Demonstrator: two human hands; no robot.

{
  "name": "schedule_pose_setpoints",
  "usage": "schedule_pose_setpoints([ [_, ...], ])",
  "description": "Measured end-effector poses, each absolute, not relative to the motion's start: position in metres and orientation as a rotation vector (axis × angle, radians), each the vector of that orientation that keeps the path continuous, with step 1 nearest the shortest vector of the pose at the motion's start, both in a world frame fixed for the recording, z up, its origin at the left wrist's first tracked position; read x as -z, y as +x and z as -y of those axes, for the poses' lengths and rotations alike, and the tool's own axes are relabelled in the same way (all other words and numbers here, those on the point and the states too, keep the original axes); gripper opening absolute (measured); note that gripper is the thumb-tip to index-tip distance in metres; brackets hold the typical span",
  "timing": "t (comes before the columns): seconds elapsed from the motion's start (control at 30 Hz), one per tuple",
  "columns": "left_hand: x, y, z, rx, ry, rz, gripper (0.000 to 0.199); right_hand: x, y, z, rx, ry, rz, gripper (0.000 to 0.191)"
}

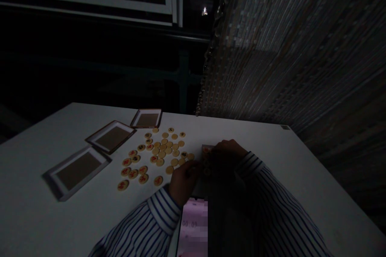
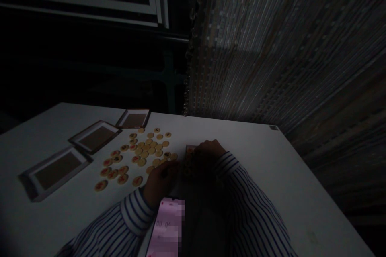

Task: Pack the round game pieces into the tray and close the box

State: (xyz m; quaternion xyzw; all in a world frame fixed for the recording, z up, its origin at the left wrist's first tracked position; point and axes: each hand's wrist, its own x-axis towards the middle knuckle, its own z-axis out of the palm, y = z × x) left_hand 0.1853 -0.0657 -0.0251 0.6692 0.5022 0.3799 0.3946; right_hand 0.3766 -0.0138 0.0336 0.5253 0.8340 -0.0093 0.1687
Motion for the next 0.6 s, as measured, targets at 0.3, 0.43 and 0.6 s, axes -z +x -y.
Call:
schedule_pose_setpoints([
  [0.3, 0.032, 0.186, 0.065, -0.988, 1.685, -1.302, 0.025, -0.038, 0.372, 0.016, 0.056, 1.516, -2.310, 0.028],
  [0.43, 0.033, 0.185, 0.064, -0.978, 1.698, -1.285, 0.025, -0.037, 0.373, 0.015, 0.061, 1.526, -2.290, 0.029],
  [0.6, 0.035, 0.185, 0.064, -0.985, 1.706, -1.304, 0.024, -0.038, 0.376, 0.014, 0.053, 1.491, -2.352, 0.028],
])
